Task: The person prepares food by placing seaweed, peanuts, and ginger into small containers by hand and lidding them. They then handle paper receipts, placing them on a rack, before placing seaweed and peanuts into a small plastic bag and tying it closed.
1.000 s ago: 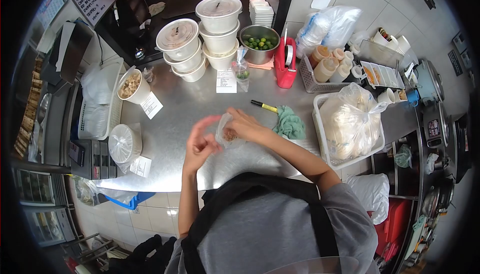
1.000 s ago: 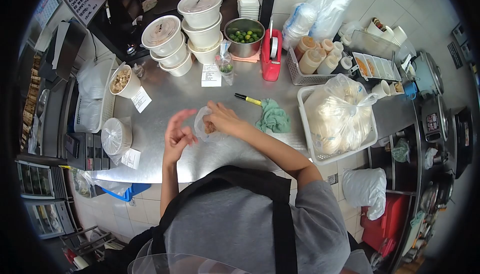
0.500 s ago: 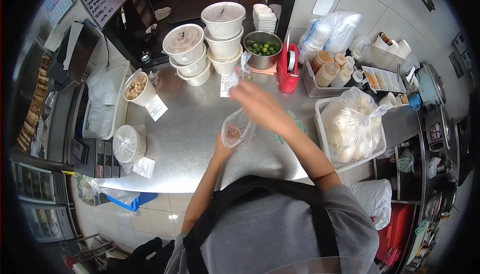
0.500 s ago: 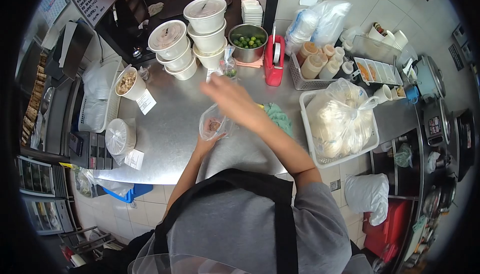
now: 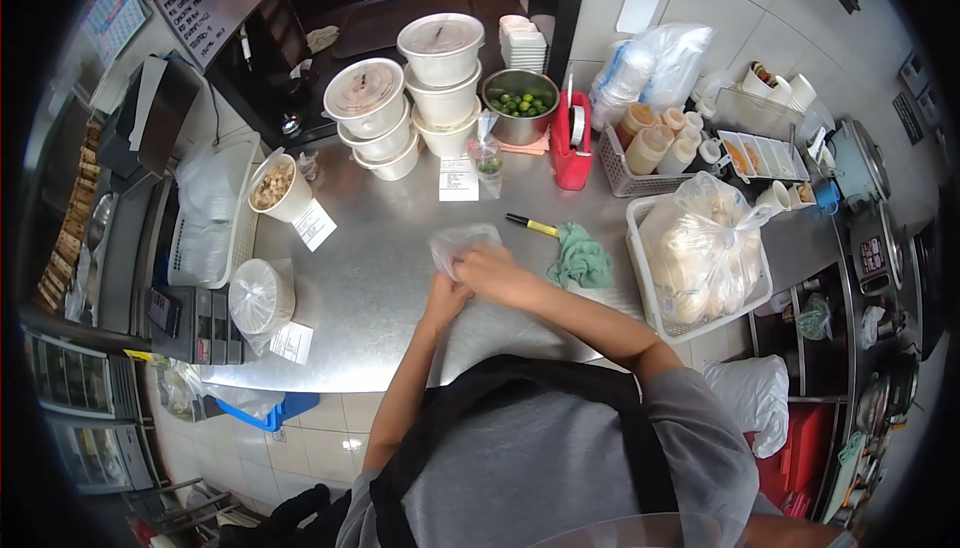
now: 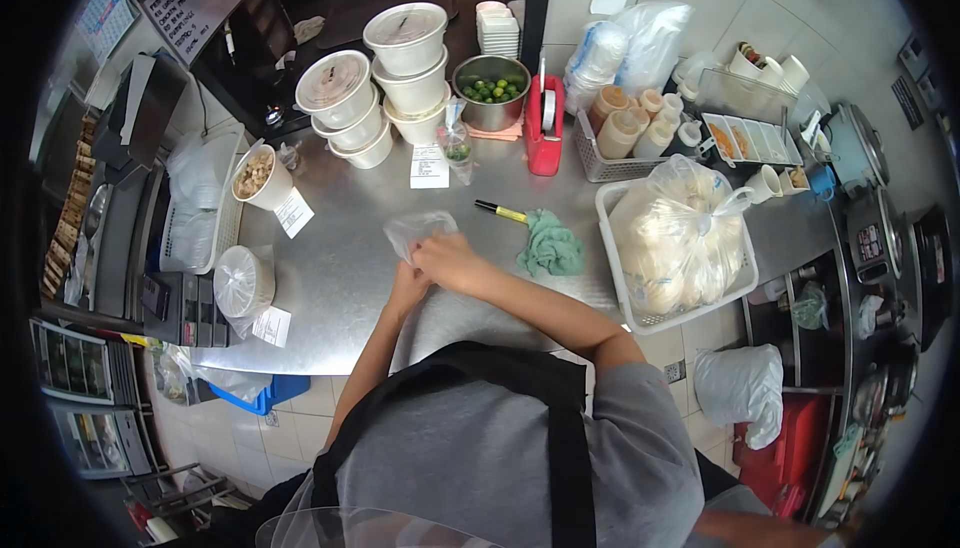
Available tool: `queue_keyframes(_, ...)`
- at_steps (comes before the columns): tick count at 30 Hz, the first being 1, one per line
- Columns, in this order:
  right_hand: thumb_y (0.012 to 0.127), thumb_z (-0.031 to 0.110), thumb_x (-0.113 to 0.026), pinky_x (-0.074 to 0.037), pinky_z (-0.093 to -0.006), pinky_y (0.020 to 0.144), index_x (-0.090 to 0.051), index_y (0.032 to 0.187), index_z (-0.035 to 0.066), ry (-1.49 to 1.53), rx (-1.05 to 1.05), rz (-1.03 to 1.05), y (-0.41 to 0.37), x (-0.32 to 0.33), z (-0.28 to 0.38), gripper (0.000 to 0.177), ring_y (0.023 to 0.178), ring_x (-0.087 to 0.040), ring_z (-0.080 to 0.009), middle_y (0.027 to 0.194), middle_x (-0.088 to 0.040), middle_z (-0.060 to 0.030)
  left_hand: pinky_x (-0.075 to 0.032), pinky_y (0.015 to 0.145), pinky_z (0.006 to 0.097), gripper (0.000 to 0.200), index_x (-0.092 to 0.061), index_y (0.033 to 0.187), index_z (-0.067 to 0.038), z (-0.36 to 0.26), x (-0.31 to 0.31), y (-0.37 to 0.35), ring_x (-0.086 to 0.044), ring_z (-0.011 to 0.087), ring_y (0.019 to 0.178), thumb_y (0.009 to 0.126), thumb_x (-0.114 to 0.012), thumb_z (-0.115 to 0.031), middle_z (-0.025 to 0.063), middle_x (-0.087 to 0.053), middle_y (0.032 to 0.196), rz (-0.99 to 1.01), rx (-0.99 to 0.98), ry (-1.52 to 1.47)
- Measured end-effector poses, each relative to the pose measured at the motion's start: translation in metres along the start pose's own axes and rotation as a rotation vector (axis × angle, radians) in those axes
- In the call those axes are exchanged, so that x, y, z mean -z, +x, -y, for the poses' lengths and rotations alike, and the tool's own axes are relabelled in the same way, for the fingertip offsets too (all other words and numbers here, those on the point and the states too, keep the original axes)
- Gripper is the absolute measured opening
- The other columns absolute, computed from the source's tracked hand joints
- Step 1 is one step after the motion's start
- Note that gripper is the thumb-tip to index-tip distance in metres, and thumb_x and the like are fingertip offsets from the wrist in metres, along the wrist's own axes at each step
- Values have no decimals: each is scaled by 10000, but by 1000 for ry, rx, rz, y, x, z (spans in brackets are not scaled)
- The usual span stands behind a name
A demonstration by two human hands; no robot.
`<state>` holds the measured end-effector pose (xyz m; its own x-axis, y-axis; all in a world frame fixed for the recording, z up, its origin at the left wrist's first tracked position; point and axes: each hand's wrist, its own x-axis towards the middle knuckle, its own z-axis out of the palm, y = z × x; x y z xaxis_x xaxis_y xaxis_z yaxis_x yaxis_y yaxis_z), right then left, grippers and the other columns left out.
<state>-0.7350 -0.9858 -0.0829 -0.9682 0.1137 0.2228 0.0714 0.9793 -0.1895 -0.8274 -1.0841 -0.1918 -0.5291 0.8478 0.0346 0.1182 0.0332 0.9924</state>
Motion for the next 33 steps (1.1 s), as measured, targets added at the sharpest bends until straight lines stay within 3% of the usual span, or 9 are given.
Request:
queue_keyframes(2,830,218,-580,-494,-414,647,-632,906,83,5,-40,274,15,-3,-9,163,680,-626,-264,743,-634,-95,-463,677,310,347,-570,918,27,-6,-4,1,-585,172,740,707,-725,-201,90,-625,796,-68,-228,79)
queue_keyframes(7,820,93,-550,-485,-411,548,-596,946,95,479,-160,-577,8,114,-1,135,630,-609,-349,674,-616,-140,-467,731,344,488,-534,1026,22,-20,6,3,-593,212,835,690,-758,-252,133,-613,897,70,118,254)
queue_keyframes(12,707,242,-713,-434,-382,861,-501,1218,78,217,-96,272,-24,16,-113,577,992,-569,-302,1089,-583,-182,-473,780,374,602,-485,1118,27,-18,7,5,-597,261,909,668,-779,-244,159,-598,966,-31,-346,289)
queue_keyframes(16,708,413,-686,-242,-445,1047,-467,1244,85,668,16,6,-18,-57,-58,666,1283,-309,-353,1340,-388,-195,-477,775,385,589,-480,1116,25,-29,-2,8,-598,288,894,668,-772,-222,174,-589,986,-19,-404,363)
queue_keyframes(21,805,333,-589,-232,-503,1022,-485,1186,67,644,-129,-322,15,-106,-12,475,1285,-337,-270,1241,-501,-116,-474,741,390,440,-539,1045,11,20,-21,19,-611,297,864,696,-718,-186,177,-610,912,-141,-248,314)
queue_keyframes(24,866,298,-541,-317,-473,977,-503,1138,49,540,-489,-107,24,-104,3,371,1197,-445,-245,1120,-590,-118,-476,710,391,343,-580,986,6,17,-36,24,-624,305,827,703,-687,-157,180,-623,861,-237,-114,350)
queue_keyframes(27,919,302,-486,-392,-383,923,-496,1146,46,1499,-345,-91,24,-88,-23,342,1092,-519,-196,1011,-635,-106,-473,669,395,257,-601,911,6,16,-30,27,-627,321,772,700,-651,-132,181,-627,806,-286,-128,374)
queue_keyframes(30,912,330,-502,-415,-311,867,-502,1165,0,1737,-545,-462,9,-83,-30,415,982,-545,-181,1067,-584,-125,-470,628,399,180,-622,837,7,14,-28,29,-630,338,717,698,-614,-107,182,-630,752,-338,-138,389)
queue_keyframes(33,892,388,-529,-392,-334,911,-458,1208,-8,1536,-625,-286,-24,-101,-40,512,1060,-514,-213,1135,-553,-134,-465,584,411,170,-627,796,18,9,-31,31,-610,382,646,664,-586,-81,196,-625,717,-423,-163,313)
